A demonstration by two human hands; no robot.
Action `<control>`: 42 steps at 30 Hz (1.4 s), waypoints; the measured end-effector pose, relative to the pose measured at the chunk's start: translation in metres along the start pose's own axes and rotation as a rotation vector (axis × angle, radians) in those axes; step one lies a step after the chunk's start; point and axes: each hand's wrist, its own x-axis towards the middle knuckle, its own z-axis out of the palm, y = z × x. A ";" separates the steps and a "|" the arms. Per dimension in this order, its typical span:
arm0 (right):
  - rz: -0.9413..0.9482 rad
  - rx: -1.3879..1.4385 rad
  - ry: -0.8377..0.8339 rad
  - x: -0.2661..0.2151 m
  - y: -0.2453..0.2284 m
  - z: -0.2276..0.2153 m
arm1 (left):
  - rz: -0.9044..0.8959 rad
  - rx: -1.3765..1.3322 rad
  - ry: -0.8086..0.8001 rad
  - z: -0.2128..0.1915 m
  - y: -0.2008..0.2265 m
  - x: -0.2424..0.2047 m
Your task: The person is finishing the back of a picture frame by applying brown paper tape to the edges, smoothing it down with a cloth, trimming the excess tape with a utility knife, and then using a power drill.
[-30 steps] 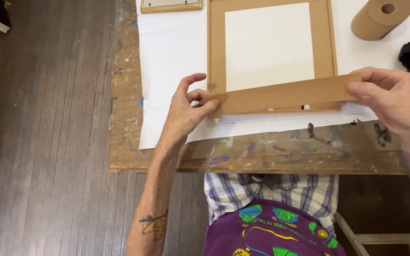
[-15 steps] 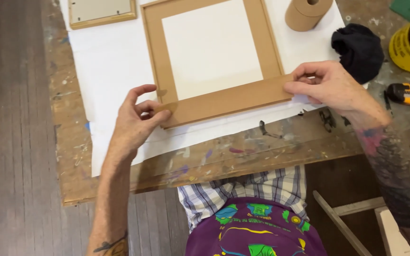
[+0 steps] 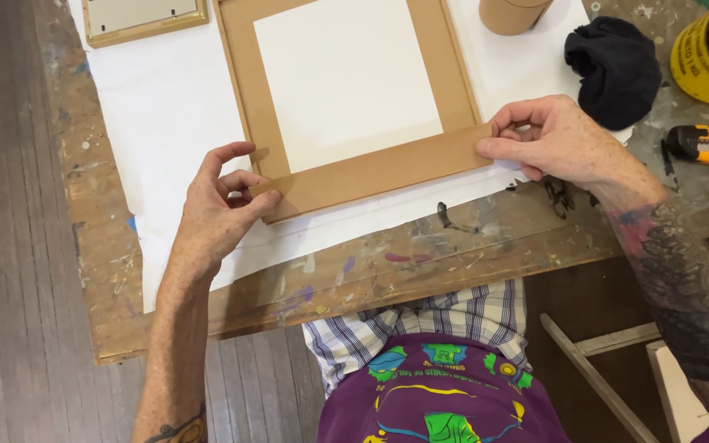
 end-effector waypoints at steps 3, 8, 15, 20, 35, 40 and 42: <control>-0.022 0.047 0.000 0.001 0.002 0.000 | 0.006 0.007 0.001 0.001 0.000 0.001; -0.044 0.052 0.017 0.001 0.006 0.001 | 0.025 0.000 0.000 0.001 -0.006 0.004; -0.069 0.067 0.028 -0.002 0.009 0.003 | 0.013 0.021 0.005 0.002 -0.003 0.002; -0.114 0.055 0.057 -0.005 0.009 0.005 | 0.033 0.025 -0.009 0.002 -0.004 0.002; -0.117 0.039 0.061 -0.004 0.014 0.004 | 0.054 0.049 -0.013 0.000 -0.007 0.005; -0.144 0.041 0.054 -0.003 0.017 0.004 | 0.044 0.057 -0.011 0.001 -0.003 0.003; -0.151 0.053 0.058 -0.003 0.019 0.005 | 0.042 0.055 -0.010 0.000 -0.003 0.003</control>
